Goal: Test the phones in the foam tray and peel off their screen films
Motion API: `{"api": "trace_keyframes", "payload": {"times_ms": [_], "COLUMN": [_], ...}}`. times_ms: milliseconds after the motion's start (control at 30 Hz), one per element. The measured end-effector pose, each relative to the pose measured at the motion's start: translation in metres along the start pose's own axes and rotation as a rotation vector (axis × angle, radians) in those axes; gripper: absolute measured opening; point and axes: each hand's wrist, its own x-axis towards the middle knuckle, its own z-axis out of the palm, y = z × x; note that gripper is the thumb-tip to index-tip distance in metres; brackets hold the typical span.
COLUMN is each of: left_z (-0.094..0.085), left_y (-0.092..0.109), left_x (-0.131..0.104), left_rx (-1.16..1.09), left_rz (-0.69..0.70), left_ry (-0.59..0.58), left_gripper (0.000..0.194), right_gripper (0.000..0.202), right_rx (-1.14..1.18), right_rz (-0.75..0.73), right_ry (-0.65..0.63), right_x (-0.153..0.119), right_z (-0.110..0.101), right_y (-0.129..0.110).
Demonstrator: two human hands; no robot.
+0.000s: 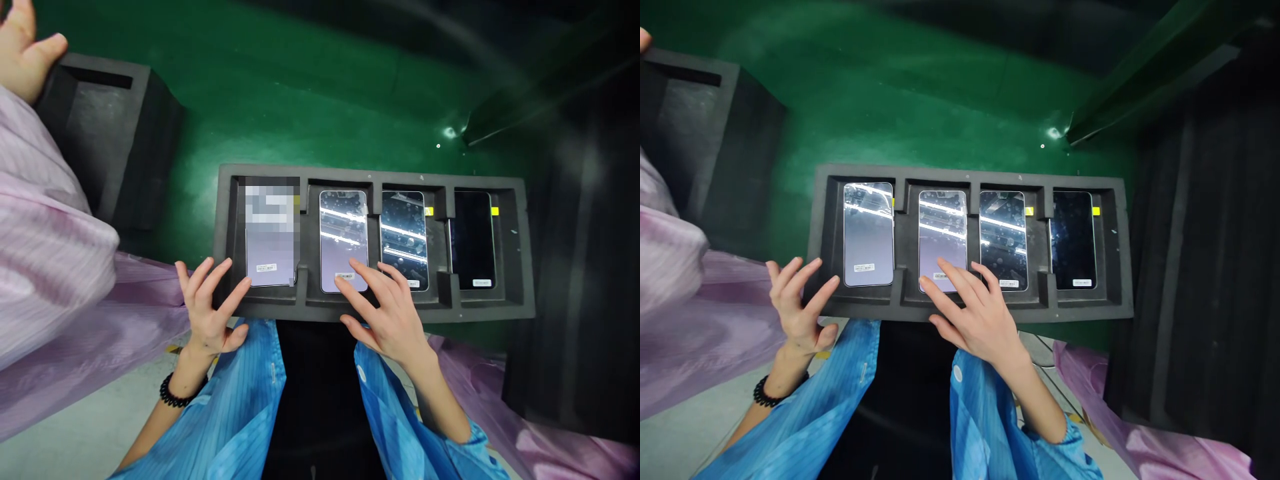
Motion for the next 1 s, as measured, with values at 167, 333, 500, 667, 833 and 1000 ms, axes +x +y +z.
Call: {"api": "trace_keyframes", "payload": {"times_ms": [167, 333, 500, 667, 833, 1000], "left_z": [-0.002, 0.0, -0.002, -0.006, -0.011, -0.02], "left_y": [0.002, 0.004, 0.006, 0.005, 0.007, 0.005], "left_x": [0.002, 0.006, 0.007, 0.005, 0.007, 0.037], "left_rx": [0.052, 0.108, 0.144, 0.189, 0.182, 0.085], "left_rz": [0.008, 0.039, 0.032, 0.026, 0.022, -0.054], "left_ry": [-0.054, 0.027, -0.008, -0.063, -0.08, -0.12], "left_gripper": [0.061, 0.064, 0.063, 0.063, 0.064, 0.066], "right_gripper": [0.031, 0.041, 0.047, 0.045, 0.04, 0.032], "right_rx": [0.004, 0.009, 0.01, 0.021, 0.095, 0.149], "right_rz": [-0.006, 0.031, 0.05, 0.046, 0.044, 0.117], "right_ry": [-0.038, -0.004, -0.017, -0.052, -0.045, -0.058], "right_x": [0.002, 0.001, 0.0, -0.001, 0.0, 0.017], "right_z": [-0.001, 0.0, 0.0, 0.001, -0.004, -0.021], "right_y": [-0.001, -0.001, 0.0, -0.001, 0.001, 0.02]}}
